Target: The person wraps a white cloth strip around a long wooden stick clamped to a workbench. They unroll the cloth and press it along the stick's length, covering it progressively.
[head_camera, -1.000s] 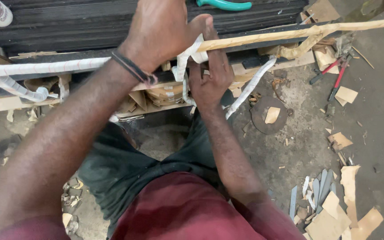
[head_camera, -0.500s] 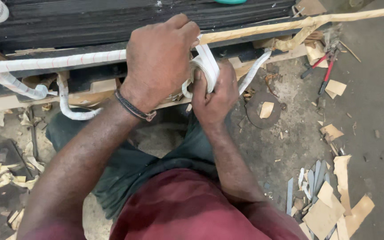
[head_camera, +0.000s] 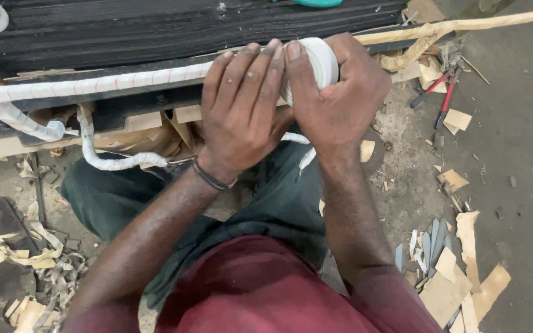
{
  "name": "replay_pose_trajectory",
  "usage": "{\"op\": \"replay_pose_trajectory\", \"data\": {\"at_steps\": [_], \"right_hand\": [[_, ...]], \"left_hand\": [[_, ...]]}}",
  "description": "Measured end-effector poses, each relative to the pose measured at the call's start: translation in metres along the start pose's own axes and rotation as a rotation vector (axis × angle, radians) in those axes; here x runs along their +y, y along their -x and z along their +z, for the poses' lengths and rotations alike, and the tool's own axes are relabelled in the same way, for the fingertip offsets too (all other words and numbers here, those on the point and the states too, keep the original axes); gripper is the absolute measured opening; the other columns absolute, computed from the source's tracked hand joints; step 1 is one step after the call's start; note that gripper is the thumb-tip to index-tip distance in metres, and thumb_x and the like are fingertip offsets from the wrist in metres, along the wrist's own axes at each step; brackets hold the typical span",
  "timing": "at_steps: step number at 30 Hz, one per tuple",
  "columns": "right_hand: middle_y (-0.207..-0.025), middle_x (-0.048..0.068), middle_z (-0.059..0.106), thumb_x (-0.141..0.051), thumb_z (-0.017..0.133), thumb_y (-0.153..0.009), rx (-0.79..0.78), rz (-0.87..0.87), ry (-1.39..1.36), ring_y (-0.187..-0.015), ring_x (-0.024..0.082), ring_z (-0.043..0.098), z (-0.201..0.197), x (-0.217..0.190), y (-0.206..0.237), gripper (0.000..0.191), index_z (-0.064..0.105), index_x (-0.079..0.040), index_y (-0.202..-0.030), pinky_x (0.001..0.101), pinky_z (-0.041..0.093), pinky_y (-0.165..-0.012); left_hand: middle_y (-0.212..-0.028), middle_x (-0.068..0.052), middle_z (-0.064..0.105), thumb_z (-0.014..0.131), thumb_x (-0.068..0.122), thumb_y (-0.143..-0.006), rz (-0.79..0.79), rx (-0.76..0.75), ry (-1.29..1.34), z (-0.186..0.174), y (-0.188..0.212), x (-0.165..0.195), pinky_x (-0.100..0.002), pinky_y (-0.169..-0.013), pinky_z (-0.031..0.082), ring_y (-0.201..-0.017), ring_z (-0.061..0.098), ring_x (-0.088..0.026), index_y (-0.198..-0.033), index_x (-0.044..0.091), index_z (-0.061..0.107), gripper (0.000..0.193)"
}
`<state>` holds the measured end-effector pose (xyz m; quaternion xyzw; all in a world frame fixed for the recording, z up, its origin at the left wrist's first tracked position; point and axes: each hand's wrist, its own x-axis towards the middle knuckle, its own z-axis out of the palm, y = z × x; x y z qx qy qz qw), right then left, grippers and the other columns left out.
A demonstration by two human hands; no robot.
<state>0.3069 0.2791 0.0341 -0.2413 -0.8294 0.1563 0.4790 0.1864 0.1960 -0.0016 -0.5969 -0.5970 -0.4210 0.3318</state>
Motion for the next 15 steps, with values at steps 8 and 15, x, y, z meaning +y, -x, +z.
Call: {"op": "replay_pose_trajectory", "data": {"at_steps": [8, 15], "right_hand": [[-0.087, 0.005, 0.065, -0.015, 0.055, -0.116, 0.221, 0.079, -0.473, -0.06, 0.008, 0.056, -0.006, 0.046, -0.009, 0.019, 0.064, 0.002, -0.112, 0.023, 0.044, -0.054], [-0.118, 0.014, 0.067, 0.009, 0.064, -0.104, 0.247, 0.186, -0.542, -0.086, 0.014, 0.072, 0.059, 0.071, 0.064, 0.028, 0.059, 0.002, -0.13, 0.0228, 0.064, -0.065]], "left_hand": [[-0.101, -0.018, 0.07, 0.079, 0.027, -0.099, 0.032, -0.083, -0.056, 0.026, -0.02, -0.013, -0.049, -0.095, 0.05, -0.104, 0.065, -0.032, -0.115, -0.008, 0.069, 0.04], [-0.062, -0.003, 0.062, 0.073, 0.037, -0.104, 0.023, -0.133, -0.068, 0.054, -0.055, -0.042, -0.031, -0.044, 0.047, -0.051, 0.06, -0.017, -0.088, 0.007, 0.071, 0.034]]}}
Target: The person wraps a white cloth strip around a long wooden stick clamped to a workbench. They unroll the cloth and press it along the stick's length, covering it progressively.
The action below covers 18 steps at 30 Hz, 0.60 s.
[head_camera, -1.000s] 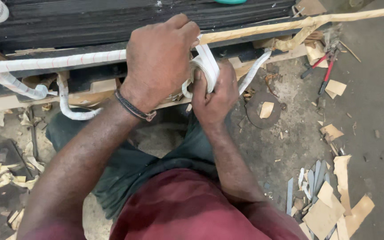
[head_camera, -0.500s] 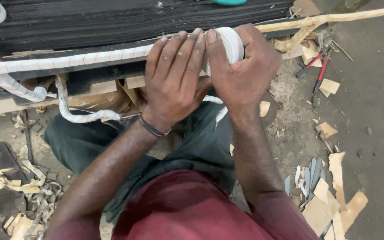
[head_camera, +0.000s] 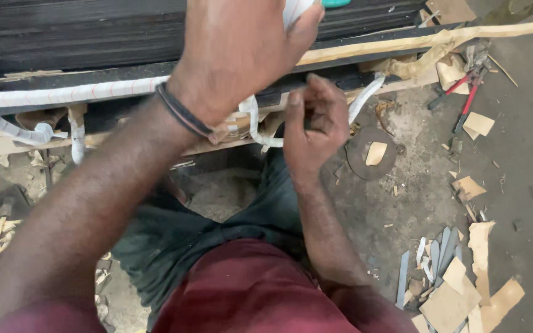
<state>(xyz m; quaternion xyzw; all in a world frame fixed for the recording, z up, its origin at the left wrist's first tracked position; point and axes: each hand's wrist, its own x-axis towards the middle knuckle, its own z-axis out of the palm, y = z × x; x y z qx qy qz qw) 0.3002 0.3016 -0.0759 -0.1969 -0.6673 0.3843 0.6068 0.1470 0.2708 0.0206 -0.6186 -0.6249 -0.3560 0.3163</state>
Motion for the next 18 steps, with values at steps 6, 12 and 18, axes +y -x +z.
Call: {"op": "replay_pose_trajectory", "data": {"at_steps": [6, 12, 18], "right_hand": [[-0.16, 0.01, 0.042, 0.005, 0.078, -0.099, -0.121, -0.103, 0.016, -0.143, 0.021, 0.052, 0.011, 0.027, -0.022, 0.075, 0.036, -0.004, -0.16, 0.0307, 0.054, -0.115], [-0.162, 0.009, 0.044, 0.003, 0.074, -0.103, -0.078, -0.196, 0.072, -0.151, 0.022, 0.048, 0.021, 0.034, -0.028, 0.058, 0.051, -0.006, -0.155, 0.0331, 0.049, -0.126], [-0.147, 0.015, 0.059, -0.014, 0.065, -0.104, -0.026, -0.413, 0.473, -0.141, 0.032, 0.057, 0.017, 0.029, -0.024, 0.037, 0.059, 0.001, -0.138, 0.0423, 0.052, -0.116]], "left_hand": [[-0.057, -0.007, 0.065, 0.059, 0.023, -0.111, 0.159, -0.49, 0.119, 0.009, -0.032, -0.017, -0.032, -0.033, 0.047, -0.041, 0.06, -0.014, -0.092, 0.002, 0.073, 0.032], [-0.07, -0.012, 0.071, 0.053, 0.035, -0.107, -0.449, -0.803, 0.442, 0.003, -0.049, -0.019, -0.03, -0.048, 0.056, -0.054, 0.072, -0.015, -0.107, 0.004, 0.072, 0.037], [-0.076, -0.017, 0.073, 0.052, 0.048, -0.105, -0.554, -0.908, 0.389, -0.004, -0.041, -0.017, -0.041, -0.058, 0.058, -0.068, 0.074, -0.027, -0.099, 0.006, 0.075, 0.047]]}}
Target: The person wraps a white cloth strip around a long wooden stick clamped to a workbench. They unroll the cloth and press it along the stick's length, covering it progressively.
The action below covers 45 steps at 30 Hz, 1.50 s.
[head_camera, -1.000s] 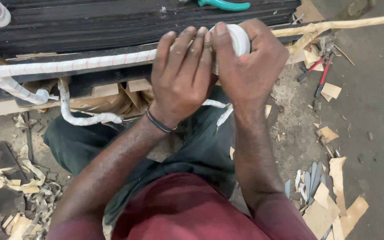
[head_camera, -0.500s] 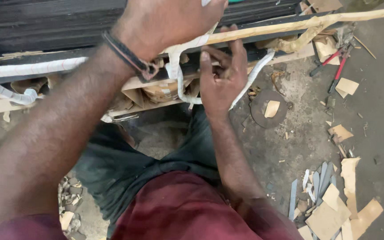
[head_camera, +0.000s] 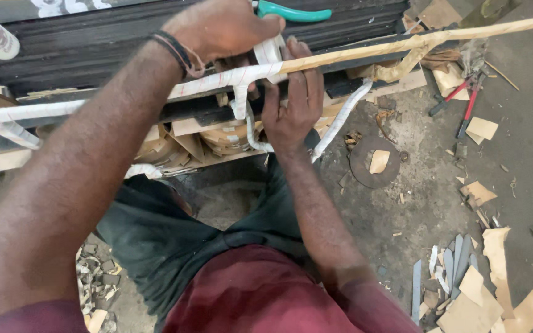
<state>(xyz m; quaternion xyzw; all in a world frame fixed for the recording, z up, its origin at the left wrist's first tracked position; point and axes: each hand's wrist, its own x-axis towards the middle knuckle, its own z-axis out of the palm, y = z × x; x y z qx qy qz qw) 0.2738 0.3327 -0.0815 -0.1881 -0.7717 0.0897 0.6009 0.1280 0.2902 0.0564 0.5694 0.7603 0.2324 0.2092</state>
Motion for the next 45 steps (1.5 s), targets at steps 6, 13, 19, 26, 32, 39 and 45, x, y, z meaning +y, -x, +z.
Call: {"op": "replay_pose_trajectory", "data": {"at_steps": [6, 13, 19, 26, 32, 39, 45], "right_hand": [[-0.133, 0.017, 0.063, -0.021, 0.055, -0.114, -0.066, 0.19, -0.077, -0.124, 0.036, 0.065, -0.02, -0.028, 0.007, 0.034, 0.054, 0.004, -0.136, 0.0417, 0.055, -0.107], [-0.125, 0.016, 0.067, -0.024, 0.053, -0.114, 0.025, 0.282, -0.11, -0.109, 0.027, 0.071, -0.047, -0.056, -0.003, 0.032, 0.059, 0.002, -0.133, 0.0369, 0.058, -0.095], [-0.101, 0.01, 0.075, -0.015, 0.059, -0.116, -0.083, 0.195, 0.069, -0.095, 0.02, 0.076, -0.059, -0.065, -0.052, 0.017, 0.071, -0.003, -0.113, 0.0308, 0.058, -0.085], [-0.091, 0.009, 0.063, -0.013, 0.064, -0.115, -0.318, 0.142, 0.077, -0.077, 0.018, 0.07, -0.069, -0.073, -0.102, 0.02, 0.049, 0.001, -0.116, 0.0336, 0.053, -0.074], [-0.091, 0.005, 0.062, -0.014, 0.05, -0.115, -0.286, 0.183, -0.01, -0.071, 0.012, 0.066, -0.076, -0.045, -0.109, 0.014, 0.049, -0.001, -0.114, 0.0279, 0.049, -0.062], [-0.082, 0.006, 0.066, -0.011, 0.052, -0.111, 0.067, 0.362, -0.311, -0.058, 0.011, 0.059, -0.053, -0.011, -0.029, 0.017, 0.063, 0.0, -0.103, 0.0256, 0.05, -0.048], [-0.158, 0.016, 0.049, 0.002, 0.075, -0.1, -0.131, 0.308, -0.286, -0.115, 0.018, 0.067, -0.024, 0.008, -0.003, 0.073, 0.034, -0.002, -0.16, 0.0291, 0.06, -0.096]], "left_hand": [[-0.077, -0.02, 0.07, 0.061, 0.039, -0.112, 0.218, 0.346, -0.253, 0.018, 0.022, -0.014, -0.048, -0.067, 0.056, -0.074, 0.071, -0.038, -0.089, 0.005, 0.077, 0.044], [-0.091, -0.009, 0.073, 0.073, 0.018, -0.096, 0.574, 0.54, -0.316, 0.046, 0.056, -0.024, -0.045, -0.081, 0.054, -0.089, 0.071, -0.03, -0.108, 0.008, 0.077, 0.016], [-0.128, -0.017, 0.068, 0.07, 0.019, -0.098, 0.634, 0.748, -0.527, 0.067, 0.075, -0.023, -0.039, -0.087, 0.05, -0.102, 0.066, -0.027, -0.142, -0.007, 0.063, 0.052], [-0.14, -0.017, 0.065, 0.066, 0.01, -0.105, 0.604, 1.082, -0.461, 0.08, 0.074, -0.011, -0.045, -0.105, 0.048, -0.124, 0.067, -0.027, -0.137, -0.001, 0.063, 0.035], [-0.118, -0.022, 0.071, 0.067, 0.022, -0.099, 0.592, 0.999, -0.376, 0.076, 0.058, 0.0, -0.043, -0.087, 0.053, -0.103, 0.069, -0.029, -0.119, -0.008, 0.071, 0.036], [-0.059, -0.011, 0.065, 0.075, 0.044, -0.097, 0.434, 0.696, -0.256, 0.045, 0.023, 0.01, -0.041, -0.047, 0.051, -0.05, 0.066, -0.029, -0.08, 0.006, 0.073, 0.042], [-0.062, -0.011, 0.069, 0.059, 0.036, -0.101, 0.347, 0.246, -0.062, 0.013, -0.009, 0.019, -0.037, -0.042, 0.054, -0.047, 0.068, -0.02, -0.093, 0.005, 0.076, 0.036]]}}
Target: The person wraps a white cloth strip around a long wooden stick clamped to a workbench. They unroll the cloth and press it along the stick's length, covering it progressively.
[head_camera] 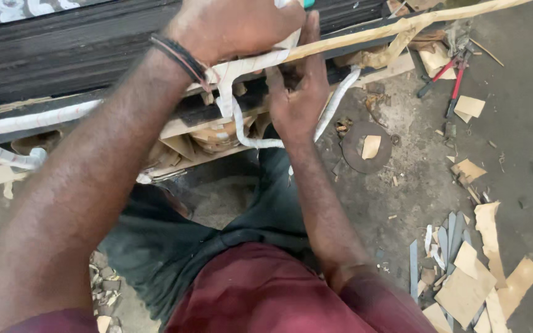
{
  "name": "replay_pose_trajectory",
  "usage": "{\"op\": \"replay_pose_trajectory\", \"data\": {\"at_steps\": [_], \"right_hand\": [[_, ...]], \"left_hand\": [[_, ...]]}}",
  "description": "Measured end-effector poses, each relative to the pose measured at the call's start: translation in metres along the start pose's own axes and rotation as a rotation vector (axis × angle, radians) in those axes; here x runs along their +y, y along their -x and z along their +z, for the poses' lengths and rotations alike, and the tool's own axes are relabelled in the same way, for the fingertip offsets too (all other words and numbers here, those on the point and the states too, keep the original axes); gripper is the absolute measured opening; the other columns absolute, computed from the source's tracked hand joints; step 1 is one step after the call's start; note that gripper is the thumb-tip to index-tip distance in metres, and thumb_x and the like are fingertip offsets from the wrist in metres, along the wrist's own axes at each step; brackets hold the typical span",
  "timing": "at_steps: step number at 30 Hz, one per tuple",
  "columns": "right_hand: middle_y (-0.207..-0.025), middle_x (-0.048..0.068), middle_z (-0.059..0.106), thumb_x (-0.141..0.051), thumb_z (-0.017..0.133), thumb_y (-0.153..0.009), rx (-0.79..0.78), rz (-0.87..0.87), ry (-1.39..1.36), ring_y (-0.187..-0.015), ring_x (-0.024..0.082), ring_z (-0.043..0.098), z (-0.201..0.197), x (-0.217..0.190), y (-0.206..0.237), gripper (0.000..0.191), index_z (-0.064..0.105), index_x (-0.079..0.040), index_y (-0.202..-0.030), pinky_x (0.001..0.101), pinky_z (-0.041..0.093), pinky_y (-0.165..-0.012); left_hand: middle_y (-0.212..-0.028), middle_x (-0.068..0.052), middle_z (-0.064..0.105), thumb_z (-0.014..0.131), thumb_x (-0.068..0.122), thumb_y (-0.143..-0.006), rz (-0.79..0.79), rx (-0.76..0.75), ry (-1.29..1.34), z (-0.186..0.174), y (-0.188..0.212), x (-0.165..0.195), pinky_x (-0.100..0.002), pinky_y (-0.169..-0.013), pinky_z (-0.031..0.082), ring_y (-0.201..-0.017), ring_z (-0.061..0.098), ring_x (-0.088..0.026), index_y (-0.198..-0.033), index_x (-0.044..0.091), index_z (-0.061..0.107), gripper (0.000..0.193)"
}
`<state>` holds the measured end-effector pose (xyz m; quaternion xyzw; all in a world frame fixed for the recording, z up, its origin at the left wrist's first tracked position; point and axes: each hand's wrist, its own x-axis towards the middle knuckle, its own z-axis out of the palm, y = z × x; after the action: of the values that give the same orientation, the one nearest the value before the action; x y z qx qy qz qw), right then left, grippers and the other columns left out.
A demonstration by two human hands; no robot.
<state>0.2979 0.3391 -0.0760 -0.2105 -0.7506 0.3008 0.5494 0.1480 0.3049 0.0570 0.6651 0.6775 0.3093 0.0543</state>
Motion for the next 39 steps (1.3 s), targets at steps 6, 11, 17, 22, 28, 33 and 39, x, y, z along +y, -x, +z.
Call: {"op": "replay_pose_trajectory", "data": {"at_steps": [6, 11, 17, 22, 28, 33, 39], "right_hand": [[-0.158, 0.008, 0.048, -0.002, 0.083, -0.1, 0.114, -0.135, 0.09, -0.144, 0.025, 0.054, 0.013, 0.004, -0.024, 0.066, 0.046, -0.01, -0.154, 0.0349, 0.049, -0.12], [-0.156, 0.012, 0.055, 0.0, 0.069, -0.101, 0.139, -0.113, 0.175, -0.141, 0.028, 0.058, 0.01, -0.004, -0.024, 0.047, 0.059, -0.009, -0.146, 0.0353, 0.059, -0.113], [-0.126, 0.016, 0.072, -0.005, 0.071, -0.093, 0.015, -0.062, 0.193, -0.119, 0.032, 0.073, -0.023, -0.034, -0.013, 0.037, 0.063, -0.003, -0.129, 0.0394, 0.059, -0.101], [-0.107, 0.014, 0.074, -0.017, 0.074, -0.099, 0.069, 0.111, 0.196, -0.098, 0.025, 0.076, -0.045, -0.062, 0.007, 0.028, 0.064, -0.001, -0.121, 0.0366, 0.06, -0.088], [-0.123, 0.016, 0.069, -0.021, 0.067, -0.108, 0.148, -0.003, 0.234, -0.109, 0.023, 0.071, -0.048, -0.073, 0.027, 0.033, 0.061, 0.002, -0.131, 0.0351, 0.058, -0.097], [-0.12, 0.013, 0.071, -0.018, 0.066, -0.111, 0.167, -0.085, 0.269, -0.106, 0.021, 0.072, -0.049, -0.081, -0.002, 0.027, 0.065, 0.001, -0.13, 0.0339, 0.059, -0.094], [-0.092, 0.009, 0.076, -0.013, 0.071, -0.104, -0.038, -0.093, 0.235, -0.079, 0.017, 0.072, -0.049, -0.061, -0.085, 0.012, 0.074, -0.002, -0.106, 0.0321, 0.056, -0.071]], "left_hand": [[-0.068, -0.012, 0.074, 0.052, 0.041, -0.101, -0.381, -0.348, 0.268, -0.01, -0.016, 0.003, -0.035, -0.052, 0.059, -0.053, 0.074, -0.02, -0.091, 0.001, 0.074, 0.046], [-0.071, -0.016, 0.075, 0.041, 0.041, -0.106, -0.4, -0.349, 0.105, -0.005, -0.006, 0.01, -0.038, -0.062, 0.062, -0.06, 0.075, -0.027, -0.096, 0.002, 0.075, 0.052], [-0.078, -0.015, 0.071, 0.062, 0.029, -0.102, 0.006, 0.206, -0.316, 0.013, 0.032, 0.019, -0.047, -0.063, 0.055, -0.071, 0.071, -0.034, -0.091, 0.005, 0.071, 0.027], [-0.092, -0.009, 0.072, 0.07, 0.01, -0.089, 0.255, 0.376, -0.24, 0.026, 0.061, 0.022, -0.042, -0.071, 0.052, -0.083, 0.071, -0.029, -0.109, 0.005, 0.068, 0.02], [-0.092, -0.006, 0.071, 0.071, 0.01, -0.091, 0.196, 0.427, -0.231, 0.034, 0.077, 0.02, -0.041, -0.073, 0.052, -0.082, 0.07, -0.028, -0.104, 0.009, 0.068, 0.013], [-0.088, -0.006, 0.069, 0.072, 0.01, -0.082, 0.185, 0.44, -0.27, 0.039, 0.079, 0.017, -0.04, -0.074, 0.052, -0.08, 0.07, -0.027, -0.102, 0.009, 0.068, 0.02], [-0.094, -0.005, 0.068, 0.073, 0.013, -0.087, 0.235, 0.443, -0.34, 0.046, 0.073, 0.016, -0.039, -0.078, 0.051, -0.087, 0.069, -0.024, -0.112, 0.007, 0.067, 0.027]]}}
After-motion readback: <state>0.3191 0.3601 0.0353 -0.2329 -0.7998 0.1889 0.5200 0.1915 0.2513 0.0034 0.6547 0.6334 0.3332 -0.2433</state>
